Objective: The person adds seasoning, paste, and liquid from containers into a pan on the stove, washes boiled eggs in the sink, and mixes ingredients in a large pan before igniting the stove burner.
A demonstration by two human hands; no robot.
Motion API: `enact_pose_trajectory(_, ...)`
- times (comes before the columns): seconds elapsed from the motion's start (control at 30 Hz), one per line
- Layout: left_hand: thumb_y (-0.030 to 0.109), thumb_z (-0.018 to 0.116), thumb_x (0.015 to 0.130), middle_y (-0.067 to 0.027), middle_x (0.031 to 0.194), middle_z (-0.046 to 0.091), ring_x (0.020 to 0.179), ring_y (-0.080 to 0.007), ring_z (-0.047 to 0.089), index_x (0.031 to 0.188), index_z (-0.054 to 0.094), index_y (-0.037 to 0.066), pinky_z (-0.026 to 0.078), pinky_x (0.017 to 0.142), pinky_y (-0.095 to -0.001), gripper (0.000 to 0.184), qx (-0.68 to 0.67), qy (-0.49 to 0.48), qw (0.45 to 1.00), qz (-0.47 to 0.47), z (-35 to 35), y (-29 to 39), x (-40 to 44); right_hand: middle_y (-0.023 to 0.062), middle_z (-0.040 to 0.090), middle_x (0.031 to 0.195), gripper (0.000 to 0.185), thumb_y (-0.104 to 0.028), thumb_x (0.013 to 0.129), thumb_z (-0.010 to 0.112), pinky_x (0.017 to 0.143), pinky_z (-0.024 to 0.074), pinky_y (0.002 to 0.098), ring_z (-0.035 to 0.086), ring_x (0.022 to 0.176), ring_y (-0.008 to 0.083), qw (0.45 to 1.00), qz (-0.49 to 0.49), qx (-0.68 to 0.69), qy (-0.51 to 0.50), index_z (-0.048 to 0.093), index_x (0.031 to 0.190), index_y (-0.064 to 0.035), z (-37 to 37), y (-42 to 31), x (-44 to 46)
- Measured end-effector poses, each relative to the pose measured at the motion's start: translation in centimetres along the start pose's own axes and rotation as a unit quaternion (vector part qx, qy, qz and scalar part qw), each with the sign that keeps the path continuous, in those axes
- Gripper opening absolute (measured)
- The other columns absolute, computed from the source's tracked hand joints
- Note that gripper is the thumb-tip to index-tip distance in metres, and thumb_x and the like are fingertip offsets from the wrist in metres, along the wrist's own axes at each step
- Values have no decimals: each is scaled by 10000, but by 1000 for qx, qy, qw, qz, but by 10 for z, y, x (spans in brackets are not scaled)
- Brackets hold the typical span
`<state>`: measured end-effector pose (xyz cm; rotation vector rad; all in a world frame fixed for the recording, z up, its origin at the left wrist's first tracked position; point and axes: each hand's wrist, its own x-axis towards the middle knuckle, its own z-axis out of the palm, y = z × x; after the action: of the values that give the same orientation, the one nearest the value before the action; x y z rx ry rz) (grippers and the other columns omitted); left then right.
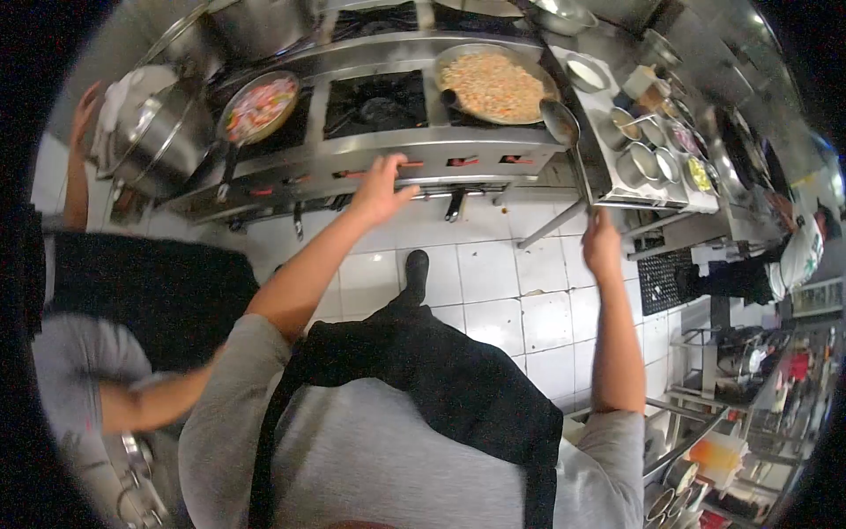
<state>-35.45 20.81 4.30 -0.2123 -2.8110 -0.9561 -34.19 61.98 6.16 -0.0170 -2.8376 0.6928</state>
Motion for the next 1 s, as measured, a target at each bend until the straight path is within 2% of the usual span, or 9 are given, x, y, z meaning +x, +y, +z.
enact_pose_trajectory(0.13,311,662,758,-175,1108,408,965,-335,517,1255,356,114,459,801,-428,616,34,26,999,22,10,11,114,229,620,874,274,-219,888,357,682,461,478,603,812,394,959,27,-281,-21,503,1107,-143,-42,-42,125)
enact_pose_trajectory(0.23,369,660,748,-166,1083,400,970,-342,508,1280,336,124,475,774,-427,669,80,9,997,17,27,8,187,196,626,923,284,-194,864,392,721,472,462,612,865,358,932,14,-357,-63,508,1120,-154,-22,-59,235)
enact_pose_trajectory(0.33,379,650,754,-148,1077,410,952,-332,513,1204,426,101,480,743,-423,574,60,-6,998,26,46,-9,227,162,636,955,281,-193,854,426,709,503,429,626,882,327,922,-31,-375,-86,569,1089,-136,11,-75,323)
enact_pose_trajectory(0.43,377,657,745,-135,951,494,882,-326,546,1101,486,83,485,707,-407,492,32,9,997,71,57,-20,239,146,638,990,266,-199,848,445,719,517,398,626,909,313,879,13,-452,-151,640,1000,-100,41,-82,399)
enact_pose_trajectory(0.53,365,661,746,-130,893,524,825,-330,565,1057,490,57,486,677,-407,471,4,4,997,75,55,-25,236,140,634,1020,274,-202,845,446,749,518,389,620,944,302,862,3,-464,-202,673,925,-70,43,-101,422)
enact_pose_trajectory(0.67,333,679,737,-134,894,524,812,-333,568,1045,490,45,480,665,-412,463,-32,9,998,61,55,-33,239,105,651,964,251,-276,833,489,755,503,394,623,913,279,813,-140,-451,-340,677,937,-147,53,-11,486)
enact_pose_trajectory(0.8,302,717,700,-133,884,522,783,-320,574,1040,505,32,479,663,-389,483,-43,30,996,71,51,-29,241,92,643,984,253,-300,817,528,785,485,418,612,913,288,852,-114,-298,-415,656,1004,-188,83,-7,503)
enact_pose_trajectory(0.9,293,725,688,-132,883,525,771,-317,572,1037,512,29,476,664,-375,487,-24,40,997,64,56,-15,243,99,648,949,264,-279,828,510,761,493,421,619,889,289,901,-183,-269,-287,626,1057,-217,116,-15,475)
enact_pose_trajectory(1.0,279,727,685,-134,887,528,779,-318,564,1035,512,28,470,665,-369,481,-9,64,997,43,67,-4,237,110,647,904,311,-285,848,489,670,499,410,628,811,286,881,-152,-345,-286,571,1145,-242,79,-64,449)
